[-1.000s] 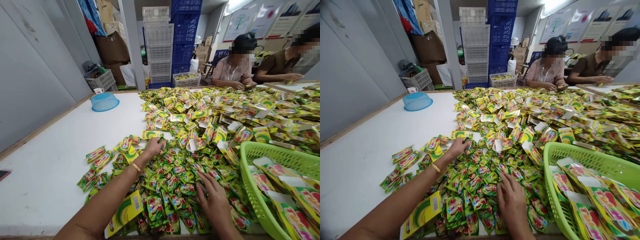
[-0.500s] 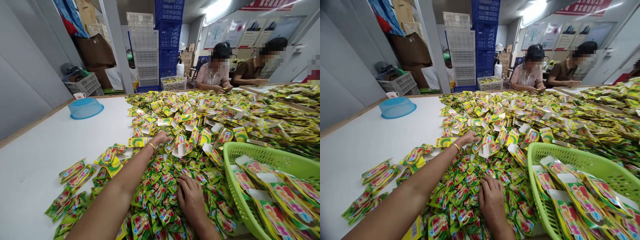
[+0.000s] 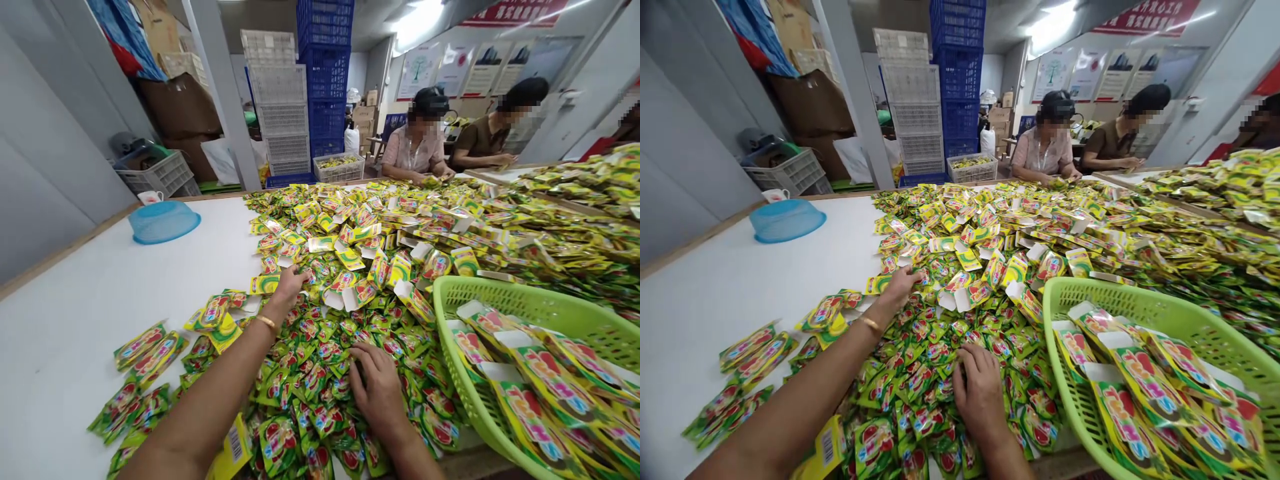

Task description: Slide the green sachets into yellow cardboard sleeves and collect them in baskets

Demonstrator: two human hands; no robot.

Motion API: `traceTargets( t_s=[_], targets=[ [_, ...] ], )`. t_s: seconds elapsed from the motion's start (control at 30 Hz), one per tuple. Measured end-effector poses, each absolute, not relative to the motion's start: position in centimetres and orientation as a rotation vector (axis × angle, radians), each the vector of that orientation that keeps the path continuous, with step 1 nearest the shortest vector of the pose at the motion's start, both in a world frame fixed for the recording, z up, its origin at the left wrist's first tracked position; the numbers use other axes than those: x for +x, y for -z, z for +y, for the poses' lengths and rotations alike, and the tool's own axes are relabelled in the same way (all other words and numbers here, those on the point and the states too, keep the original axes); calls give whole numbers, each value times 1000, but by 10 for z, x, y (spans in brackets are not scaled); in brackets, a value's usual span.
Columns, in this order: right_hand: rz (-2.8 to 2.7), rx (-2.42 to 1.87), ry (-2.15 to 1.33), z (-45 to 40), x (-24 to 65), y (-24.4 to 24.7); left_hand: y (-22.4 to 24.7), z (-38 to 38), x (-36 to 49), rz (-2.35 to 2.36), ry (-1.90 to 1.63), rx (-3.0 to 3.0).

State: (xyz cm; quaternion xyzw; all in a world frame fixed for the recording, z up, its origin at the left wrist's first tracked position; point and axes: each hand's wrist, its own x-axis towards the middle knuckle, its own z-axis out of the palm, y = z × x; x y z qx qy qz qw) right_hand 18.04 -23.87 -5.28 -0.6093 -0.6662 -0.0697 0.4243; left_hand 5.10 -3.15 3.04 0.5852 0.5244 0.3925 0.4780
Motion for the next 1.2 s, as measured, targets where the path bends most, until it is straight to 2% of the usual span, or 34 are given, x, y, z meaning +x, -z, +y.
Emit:
traceTargets(
  t_s=[0.1, 0.2, 0.3, 0.43, 0.67, 0.9, 1.03, 1.13, 1.2],
  targets=[
    [-1499, -1442, -47, -240, 171, 43, -38, -82, 34, 1174, -924, 1322],
    [-1242, -1423, -542, -240, 153, 26, -31, -146, 31, 1028, -920, 1224],
    [-1050, -1488, -939, -240, 140, 15, -17, -194, 34, 1180, -978, 1310],
    [-988, -1575, -1084, -246, 140, 25, -3, -213, 23, 1204, -981, 1345],
    [-1209, -1483, -1026, -251, 145, 34, 2, -207, 5, 906, -647, 1169],
    [-1415, -1372, -1027, -257, 124, -1, -16, -217, -29, 1026, -726, 1038],
    [-1928, -1204, -546, -258, 86, -9, -40, -198, -88, 1269, -1056, 1098],
    [-2416, -946, -188, -256, 48, 4, -48, -189, -124, 1364, -1330, 957],
    [-2569, -835, -32, -253, 28, 16, -45, -190, -134, 1387, -1393, 875]
  ],
)
